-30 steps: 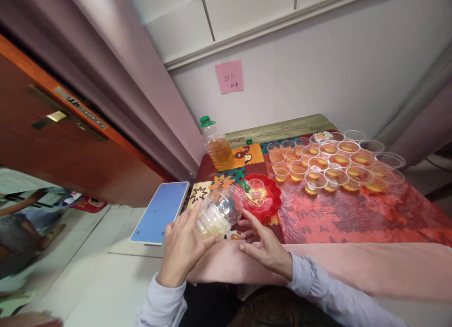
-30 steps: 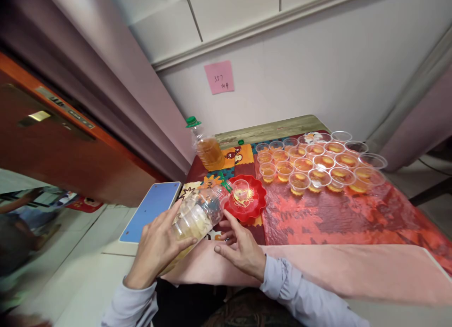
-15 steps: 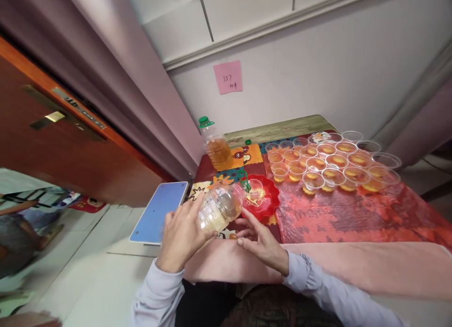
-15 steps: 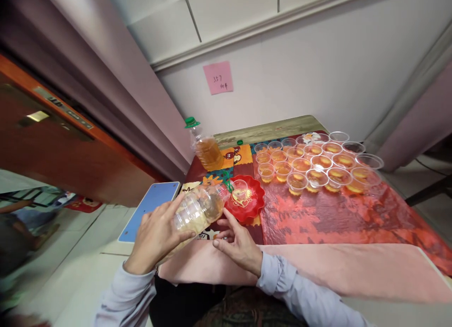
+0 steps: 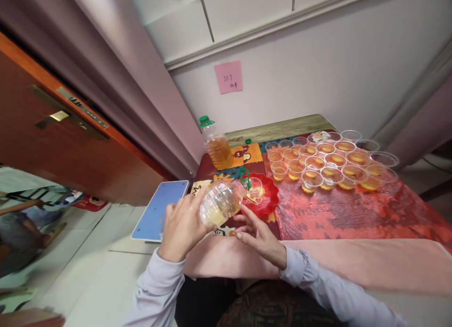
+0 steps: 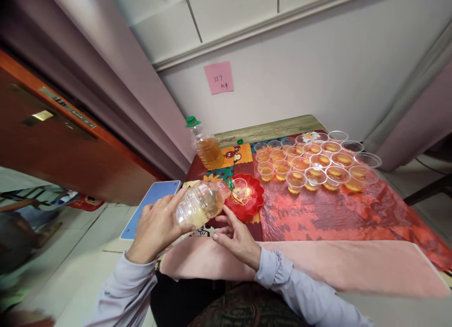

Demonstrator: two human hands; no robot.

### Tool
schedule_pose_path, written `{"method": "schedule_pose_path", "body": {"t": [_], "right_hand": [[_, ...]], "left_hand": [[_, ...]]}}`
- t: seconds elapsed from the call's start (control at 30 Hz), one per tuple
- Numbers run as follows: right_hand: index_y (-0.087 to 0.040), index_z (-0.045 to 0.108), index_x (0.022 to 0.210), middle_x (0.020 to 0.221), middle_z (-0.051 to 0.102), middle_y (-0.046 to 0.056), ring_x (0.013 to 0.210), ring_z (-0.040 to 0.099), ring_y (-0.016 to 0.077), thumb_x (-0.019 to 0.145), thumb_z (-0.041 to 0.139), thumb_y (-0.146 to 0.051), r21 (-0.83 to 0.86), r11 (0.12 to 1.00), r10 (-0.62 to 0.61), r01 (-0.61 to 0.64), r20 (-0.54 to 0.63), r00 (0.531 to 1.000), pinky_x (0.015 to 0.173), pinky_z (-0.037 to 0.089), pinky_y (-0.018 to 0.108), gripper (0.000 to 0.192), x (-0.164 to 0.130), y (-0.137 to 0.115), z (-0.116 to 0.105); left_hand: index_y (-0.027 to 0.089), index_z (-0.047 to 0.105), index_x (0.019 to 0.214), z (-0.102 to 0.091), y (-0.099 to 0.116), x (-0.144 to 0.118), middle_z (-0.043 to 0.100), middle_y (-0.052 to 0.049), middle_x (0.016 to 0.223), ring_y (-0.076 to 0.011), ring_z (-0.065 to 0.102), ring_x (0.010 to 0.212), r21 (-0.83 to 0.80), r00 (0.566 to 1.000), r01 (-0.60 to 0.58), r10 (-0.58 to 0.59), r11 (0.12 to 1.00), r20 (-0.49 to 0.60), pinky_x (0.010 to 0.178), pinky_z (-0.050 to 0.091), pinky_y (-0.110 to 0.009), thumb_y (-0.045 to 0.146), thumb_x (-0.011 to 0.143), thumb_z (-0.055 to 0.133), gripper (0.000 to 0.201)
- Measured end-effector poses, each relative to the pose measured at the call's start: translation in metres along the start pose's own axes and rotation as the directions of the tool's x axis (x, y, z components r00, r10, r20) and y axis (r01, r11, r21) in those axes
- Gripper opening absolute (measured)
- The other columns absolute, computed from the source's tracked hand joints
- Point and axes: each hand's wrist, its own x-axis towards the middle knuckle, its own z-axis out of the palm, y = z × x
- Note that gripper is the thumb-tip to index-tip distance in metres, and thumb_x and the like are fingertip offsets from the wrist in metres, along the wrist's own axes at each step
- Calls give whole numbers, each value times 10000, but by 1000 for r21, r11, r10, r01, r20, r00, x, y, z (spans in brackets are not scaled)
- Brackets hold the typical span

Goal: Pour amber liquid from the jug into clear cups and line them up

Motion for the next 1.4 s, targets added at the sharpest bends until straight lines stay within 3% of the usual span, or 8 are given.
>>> {"method": "schedule_pose_path", "body": {"t": [0.13,0.47,1.4], "right_hand": [[-350,278,1678,1485,550,137,1078,716,213,858,837,-551,23,1000,10,-10,-8,1000,1091,548,511,1012,-1,-1,1],[-324,254,1688,1486,546,145,1068,706,199,843,869,-506,57,998,40,-39,-5,999,1122,515,520,1060,1,-3,3],[-295,273,1672,1451,538,136,1013,679,173,852,855,-523,92,995,29,-30,10,1000,1078,534,487,1031,4,-13,2]], "left_hand": [[344,466,1589,-4,2,1,725,-124,1228,-380,651,1142,13,1000,-6,6,1000,14,990,439,-490,432,664,882,1018],[306,366,1640,-31,17,3,680,-120,1348,-333,613,1262,141,982,38,-63,989,180,985,415,-452,451,806,797,949],[329,389,1624,-39,22,11,698,-104,1342,-344,622,1235,148,981,19,-47,989,190,976,403,-460,429,784,811,945]]}}
